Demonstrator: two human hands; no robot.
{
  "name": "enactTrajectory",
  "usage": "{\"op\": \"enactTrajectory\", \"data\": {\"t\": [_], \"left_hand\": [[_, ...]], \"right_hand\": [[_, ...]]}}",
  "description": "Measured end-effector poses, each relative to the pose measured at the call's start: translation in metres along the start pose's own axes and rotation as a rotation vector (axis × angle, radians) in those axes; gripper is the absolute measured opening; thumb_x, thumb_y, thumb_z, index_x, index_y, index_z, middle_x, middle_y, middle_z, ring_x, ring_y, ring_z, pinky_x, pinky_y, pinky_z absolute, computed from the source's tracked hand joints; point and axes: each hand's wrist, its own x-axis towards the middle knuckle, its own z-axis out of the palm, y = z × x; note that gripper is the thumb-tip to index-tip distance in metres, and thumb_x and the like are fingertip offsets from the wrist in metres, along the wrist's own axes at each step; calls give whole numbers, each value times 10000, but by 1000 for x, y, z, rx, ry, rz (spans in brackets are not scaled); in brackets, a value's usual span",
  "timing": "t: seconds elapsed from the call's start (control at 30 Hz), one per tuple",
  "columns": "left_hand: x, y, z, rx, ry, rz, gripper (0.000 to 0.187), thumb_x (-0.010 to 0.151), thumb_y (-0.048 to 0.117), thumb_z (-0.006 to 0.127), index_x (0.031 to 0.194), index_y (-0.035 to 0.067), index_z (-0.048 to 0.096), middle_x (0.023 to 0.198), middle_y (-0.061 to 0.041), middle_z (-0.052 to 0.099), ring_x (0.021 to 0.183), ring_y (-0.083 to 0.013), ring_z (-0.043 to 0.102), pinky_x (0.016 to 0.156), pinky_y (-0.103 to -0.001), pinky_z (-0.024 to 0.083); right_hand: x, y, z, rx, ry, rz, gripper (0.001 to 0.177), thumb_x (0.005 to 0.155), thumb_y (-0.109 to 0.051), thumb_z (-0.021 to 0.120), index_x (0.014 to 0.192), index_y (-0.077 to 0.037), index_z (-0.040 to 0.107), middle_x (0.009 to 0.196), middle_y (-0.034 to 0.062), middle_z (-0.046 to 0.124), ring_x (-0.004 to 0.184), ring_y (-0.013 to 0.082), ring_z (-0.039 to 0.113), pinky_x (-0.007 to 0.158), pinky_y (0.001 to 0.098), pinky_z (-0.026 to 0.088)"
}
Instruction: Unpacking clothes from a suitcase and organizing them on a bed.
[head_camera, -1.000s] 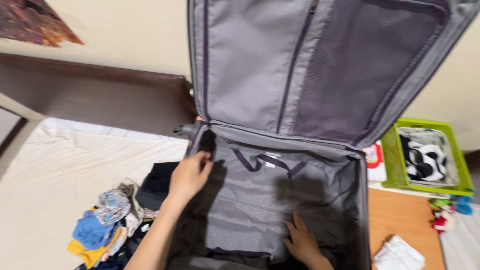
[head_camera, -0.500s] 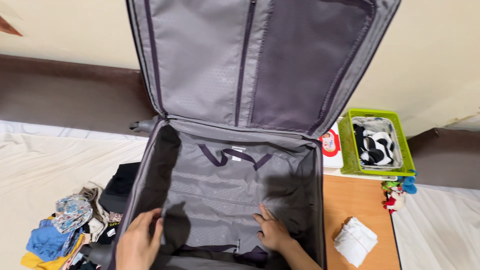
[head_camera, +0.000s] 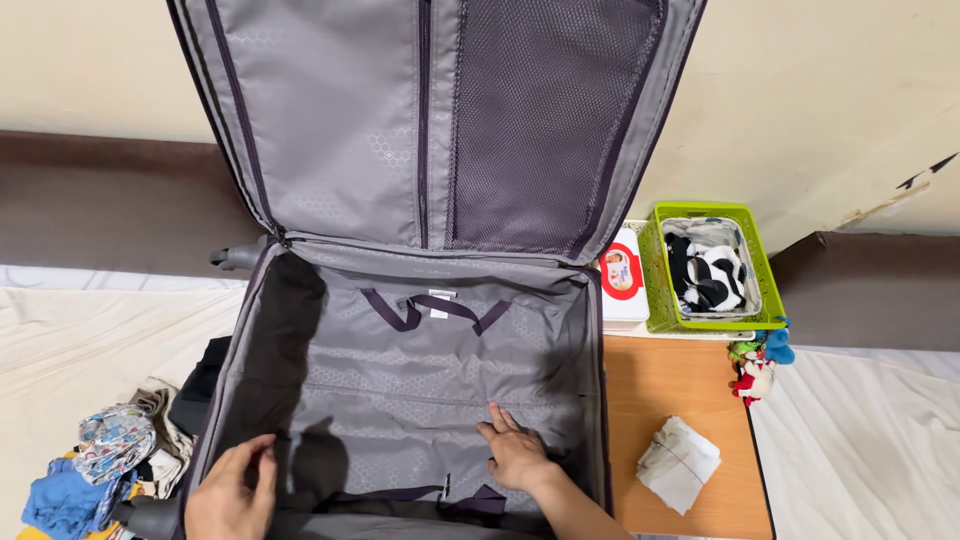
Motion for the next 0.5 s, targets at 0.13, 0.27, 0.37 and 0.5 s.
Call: {"op": "enactTrajectory", "data": {"t": [0.13, 0.27, 0.37, 0.5], "left_hand": [[0, 4, -3, -43, -4, -8, 234, 917, 270, 693, 1125, 193, 767, 966, -52, 747, 694, -213, 715, 656, -332, 556], [-1, 17, -11, -43, -16, -14, 231, 912, 261, 688, 1116, 182, 763, 967, -55, 750, 665, -230, 703, 645, -333, 555], [-1, 32, -21, -52, -19, -10, 212, 916, 249, 678, 1094, 166, 759, 965, -63, 748, 674, -257, 698, 646, -341, 551], [-1, 44, -32, -80, -3, 35, 190, 914, 218, 662, 1061, 138, 751, 987, -82, 747, 815, -313, 716, 710, -379, 557]], "right_hand": [[-1, -3, -3, -5, -32, 18, 769, 950, -220, 644, 1619, -226, 265, 1739, 86, -75, 1605, 245, 57, 1218, 594, 251], [-4, -5, -8, -17, -48, 16, 768, 956, -218, 638, 1623, -224, 256, 1741, 84, -86, 1609, 241, 46, 1222, 598, 244], [0, -4, -6, -41, -61, 11, 769, 967, -226, 635, 1625, -237, 235, 1734, 84, -116, 1606, 238, 24, 1233, 564, 246], [-3, -8, -10, -71, -70, 22, 769, 967, -245, 641, 1621, -240, 236, 1734, 92, -119, 1609, 239, 35, 1231, 541, 271]]}}
